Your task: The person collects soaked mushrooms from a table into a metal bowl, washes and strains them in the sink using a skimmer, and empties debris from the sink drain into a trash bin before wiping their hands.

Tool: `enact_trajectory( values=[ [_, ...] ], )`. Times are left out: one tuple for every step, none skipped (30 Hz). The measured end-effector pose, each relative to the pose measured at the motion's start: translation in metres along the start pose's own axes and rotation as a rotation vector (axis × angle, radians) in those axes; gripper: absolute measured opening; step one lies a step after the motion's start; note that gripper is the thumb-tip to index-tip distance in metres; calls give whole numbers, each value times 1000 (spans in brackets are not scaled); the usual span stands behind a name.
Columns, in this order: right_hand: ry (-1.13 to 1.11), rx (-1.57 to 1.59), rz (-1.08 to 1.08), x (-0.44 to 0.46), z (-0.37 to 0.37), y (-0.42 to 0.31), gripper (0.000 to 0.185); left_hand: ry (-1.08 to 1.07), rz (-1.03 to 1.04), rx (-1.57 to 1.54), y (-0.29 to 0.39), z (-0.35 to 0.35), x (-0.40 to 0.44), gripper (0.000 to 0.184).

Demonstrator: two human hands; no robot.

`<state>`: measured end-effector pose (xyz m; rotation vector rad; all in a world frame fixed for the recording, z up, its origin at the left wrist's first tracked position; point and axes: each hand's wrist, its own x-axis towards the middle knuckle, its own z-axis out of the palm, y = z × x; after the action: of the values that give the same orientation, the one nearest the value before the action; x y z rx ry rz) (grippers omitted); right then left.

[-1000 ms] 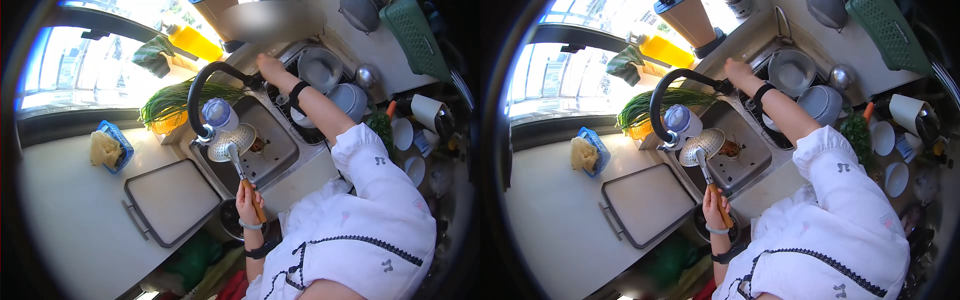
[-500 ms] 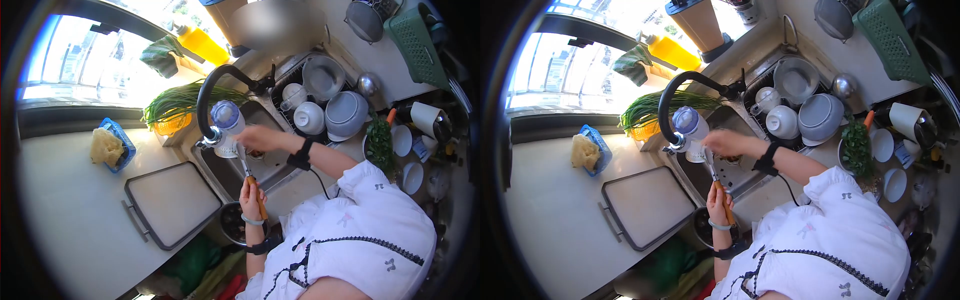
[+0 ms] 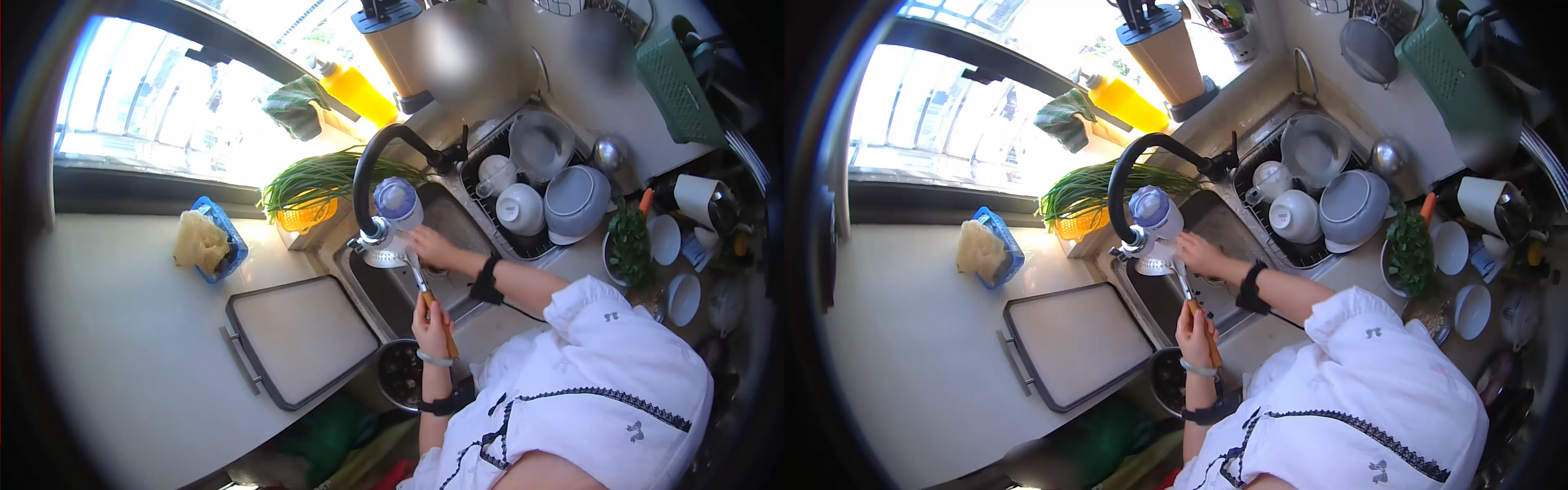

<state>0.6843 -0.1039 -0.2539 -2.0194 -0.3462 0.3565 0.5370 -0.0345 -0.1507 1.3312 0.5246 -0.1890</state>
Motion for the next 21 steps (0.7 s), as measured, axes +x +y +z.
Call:
enact_trajectory(
  values=[
    [261,-31,-168,-9,18,10,59,10,-10,35,1,1,10,40],
    [251,-45,-183,-12,19,13,59,28,-6,219,4,3,15,42],
    [86,266,-8,-15,17,14,67,39,6,198,-15,-9,27,42],
    [-85,570,175,-17,16,15,79,-26,241,572,-47,-29,47,45],
    [-101,554,163,-24,7,9,79,-84,473,950,-64,-40,57,49],
    [-89,403,132,-35,-8,-3,81,-38,515,1009,-49,-22,39,56],
    [-75,253,100,-43,-16,-8,84,-20,520,998,-50,-13,35,56],
    [-103,298,111,-40,-13,1,78,-85,494,896,-51,-5,33,54],
    [-113,284,97,-43,-17,-4,78,-150,471,793,-47,1,31,52],
    [-159,642,300,-46,-21,-8,68,-246,230,556,-40,4,31,49],
    [-206,994,513,-49,-26,-11,58,-231,242,538,-34,2,27,49],
    [-223,970,514,-50,-27,-7,58,-223,131,295,-9,3,10,47],
    [-243,1243,666,-52,-26,2,49,-213,18,47,6,-4,-3,45],
    [-254,1512,830,-57,-26,10,41,-164,184,232,9,-23,-10,45],
    [-273,1486,848,-63,-29,13,41,-108,344,420,12,-45,-20,45],
    [-346,1676,952,-68,-33,12,39,-24,370,465,17,-64,-33,42],
    [-415,1867,1057,-72,-37,9,38,60,395,512,22,-83,-47,39],
    [-443,1926,1152,-78,-37,6,34,138,389,564,23,-104,-61,37],
    [-456,1899,1174,-81,-32,9,34,217,378,616,21,-124,-75,35],
    [-475,1918,1131,-82,-24,14,37,291,307,606,15,-142,-87,35],
    [-497,1936,1090,-84,-20,8,40,366,233,593,7,-157,-98,34]
  ],
)
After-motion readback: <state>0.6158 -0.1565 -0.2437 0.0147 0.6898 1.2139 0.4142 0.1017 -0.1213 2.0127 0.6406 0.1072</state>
